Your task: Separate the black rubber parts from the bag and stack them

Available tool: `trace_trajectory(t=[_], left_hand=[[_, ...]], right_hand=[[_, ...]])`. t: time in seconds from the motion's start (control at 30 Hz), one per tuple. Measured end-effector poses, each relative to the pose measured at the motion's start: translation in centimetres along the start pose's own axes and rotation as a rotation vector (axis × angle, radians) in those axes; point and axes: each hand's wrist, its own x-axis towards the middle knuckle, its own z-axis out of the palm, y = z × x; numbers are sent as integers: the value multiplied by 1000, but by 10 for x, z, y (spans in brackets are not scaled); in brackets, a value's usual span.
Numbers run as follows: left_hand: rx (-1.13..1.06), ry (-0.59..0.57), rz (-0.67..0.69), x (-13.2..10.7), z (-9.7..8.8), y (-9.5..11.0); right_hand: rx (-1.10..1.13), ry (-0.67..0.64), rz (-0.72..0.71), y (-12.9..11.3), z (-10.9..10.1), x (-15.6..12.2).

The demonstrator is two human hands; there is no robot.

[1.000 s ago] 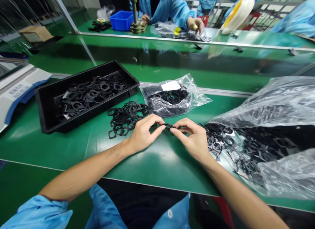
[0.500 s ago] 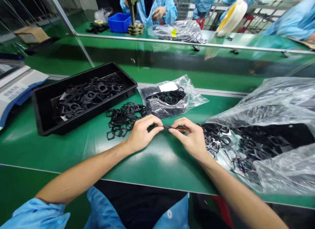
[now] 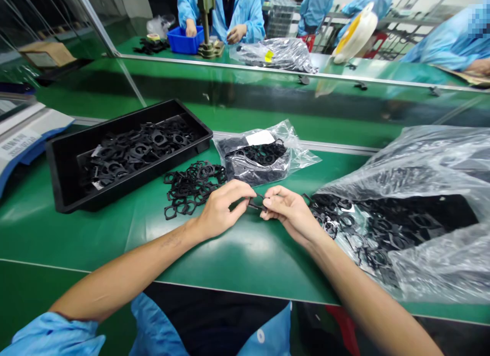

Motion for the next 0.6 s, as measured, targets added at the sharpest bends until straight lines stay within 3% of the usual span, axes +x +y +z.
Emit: trace_trajectory(t=[0.13,0.27,0.37,0.6], left_hand=[[34,33,42,-1,0,-1],[18,60,-3,-1,1,-4],[3,61,-43,-1,1,-5],[-28,17,-114,1,0,0]], right_hand=[[-83,31,-54,3,-1,1],[-404,144,-377,8,1,-1],[-549,121,-538,9,2,-5],[-590,99,-575,10,2,-6]])
